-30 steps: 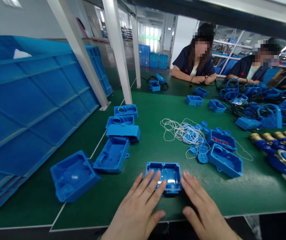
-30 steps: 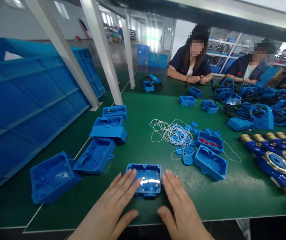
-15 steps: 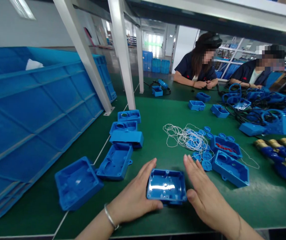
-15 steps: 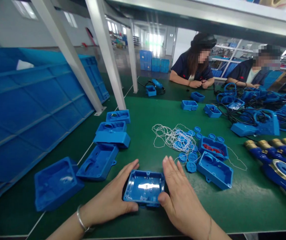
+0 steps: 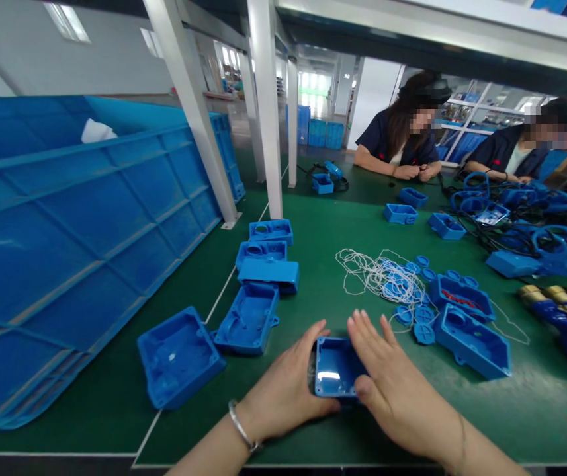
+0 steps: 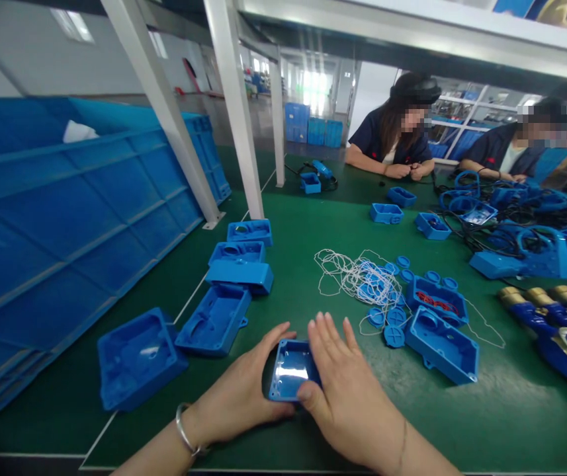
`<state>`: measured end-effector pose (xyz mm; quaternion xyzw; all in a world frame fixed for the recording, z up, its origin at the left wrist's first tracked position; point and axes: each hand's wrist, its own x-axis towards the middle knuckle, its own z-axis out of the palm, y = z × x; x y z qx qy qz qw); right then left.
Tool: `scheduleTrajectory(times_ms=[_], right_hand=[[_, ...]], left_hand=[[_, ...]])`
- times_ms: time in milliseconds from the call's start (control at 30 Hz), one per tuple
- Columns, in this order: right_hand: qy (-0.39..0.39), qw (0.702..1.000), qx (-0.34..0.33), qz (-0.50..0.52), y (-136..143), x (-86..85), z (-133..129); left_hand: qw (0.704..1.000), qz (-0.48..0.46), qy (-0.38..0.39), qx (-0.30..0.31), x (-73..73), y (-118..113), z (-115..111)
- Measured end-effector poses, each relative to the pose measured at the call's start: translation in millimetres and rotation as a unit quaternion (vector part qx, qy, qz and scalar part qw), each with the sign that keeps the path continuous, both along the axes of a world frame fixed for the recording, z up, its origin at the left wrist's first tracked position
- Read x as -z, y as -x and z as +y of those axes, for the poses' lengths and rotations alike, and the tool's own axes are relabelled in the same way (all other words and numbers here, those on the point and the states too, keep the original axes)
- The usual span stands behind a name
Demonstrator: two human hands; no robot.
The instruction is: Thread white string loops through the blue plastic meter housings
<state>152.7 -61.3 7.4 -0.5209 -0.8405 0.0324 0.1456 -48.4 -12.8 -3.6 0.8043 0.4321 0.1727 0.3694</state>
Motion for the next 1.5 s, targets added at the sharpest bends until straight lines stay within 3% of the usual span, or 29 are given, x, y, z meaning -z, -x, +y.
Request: scheduleTrajectory(times_ms=[100, 300, 600, 800, 933, 1100, 1300, 1400, 1500], right_hand=[[-0.032, 0.999, 0.026, 0.007, -9, 2.4, -5], [0.018, 0.998, -0.008, -0.06, -7, 17.2, -8], [-0.002, 0.999, -0.001, -0.053, 9, 1.8, 1], [-0.039, 0.997, -0.063, -0.021, 35, 8.1, -1], [-0.052, 0.993, -0.102, -0.014, 42, 13.3, -14], [-0.008, 0.992, -0.127, -0.007, 16, 7.8, -21], [0.045, 0.992, 0.058, 0.1, -36, 21.5, -18], [0.078, 0.99, 0.039, 0.115, -42, 18.5, -20], [0.075, 0.992, 0.026, 0.1, -47, -0.1, -12]], left_hand=[[1.0, 0.003, 0.003, 0.002, -0.9, 1, 0], [1.0, 0.012, 0.004, -0.004, -3.3, 0, -1], [0.999, 0.012, -0.031, 0.009, 1.9, 0, -1], [0.995, 0.016, -0.096, 0.021, 13.7, -2, 1], [0.994, 0.027, -0.105, 0.025, 13.8, -1, 2], [0.993, 0.036, -0.111, 0.008, 8.1, 0, 1], [0.994, 0.029, -0.109, -0.006, 4.4, -2, -4], [0.992, 0.028, -0.123, 0.012, -0.7, -7, -2], [0.991, 0.04, -0.121, 0.031, -9.6, -21, 9]])
